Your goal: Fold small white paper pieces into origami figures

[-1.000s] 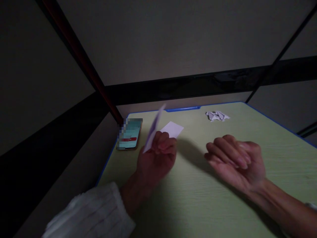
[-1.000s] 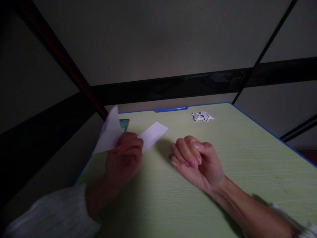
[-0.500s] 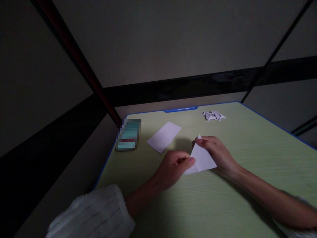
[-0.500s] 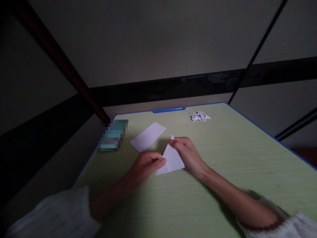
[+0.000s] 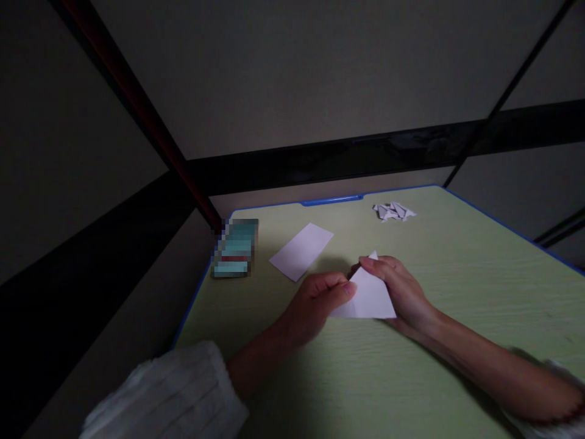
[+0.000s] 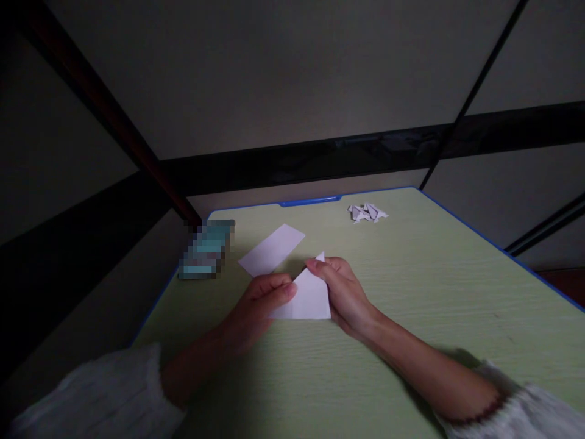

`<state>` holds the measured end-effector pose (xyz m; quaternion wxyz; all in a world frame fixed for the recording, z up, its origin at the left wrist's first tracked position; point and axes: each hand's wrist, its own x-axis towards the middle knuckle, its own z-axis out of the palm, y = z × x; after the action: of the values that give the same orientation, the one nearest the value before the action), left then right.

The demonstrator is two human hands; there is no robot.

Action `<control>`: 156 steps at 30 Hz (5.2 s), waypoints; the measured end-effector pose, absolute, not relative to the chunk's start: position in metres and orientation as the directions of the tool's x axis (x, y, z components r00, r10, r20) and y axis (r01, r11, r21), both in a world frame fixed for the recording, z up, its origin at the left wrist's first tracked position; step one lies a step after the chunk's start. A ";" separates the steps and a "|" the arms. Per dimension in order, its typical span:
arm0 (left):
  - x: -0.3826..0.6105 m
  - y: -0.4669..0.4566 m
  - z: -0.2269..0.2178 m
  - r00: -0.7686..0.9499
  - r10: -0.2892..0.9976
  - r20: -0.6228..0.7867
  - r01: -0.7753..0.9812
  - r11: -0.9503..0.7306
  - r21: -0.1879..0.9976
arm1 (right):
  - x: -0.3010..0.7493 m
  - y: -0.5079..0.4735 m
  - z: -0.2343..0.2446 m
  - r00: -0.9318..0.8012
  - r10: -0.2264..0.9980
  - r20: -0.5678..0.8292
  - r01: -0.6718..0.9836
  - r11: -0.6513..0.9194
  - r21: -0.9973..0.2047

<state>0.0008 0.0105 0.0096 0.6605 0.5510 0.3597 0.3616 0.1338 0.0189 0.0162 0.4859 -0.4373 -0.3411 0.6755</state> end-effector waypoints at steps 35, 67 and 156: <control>-0.008 0.015 0.017 0.576 0.793 -0.200 0.111 0.167 0.980 | 0.133 0.020 0.012 -0.368 0.903 -0.222 -0.458 -0.384 -0.802; -0.011 0.024 0.018 0.204 0.972 0.115 0.172 -0.151 0.973 | 0.143 0.018 0.015 -0.634 0.772 -0.051 0.201 0.100 -0.974; -0.010 0.021 0.023 0.257 0.959 -0.123 -0.133 0.161 0.978 | 0.145 0.031 0.010 -0.421 0.906 0.043 -0.398 -0.142 -0.906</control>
<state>-0.0096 0.0207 0.0233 0.6298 0.4813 0.4287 0.4335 0.1453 0.0308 0.0095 0.4632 -0.2740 -0.4633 0.7040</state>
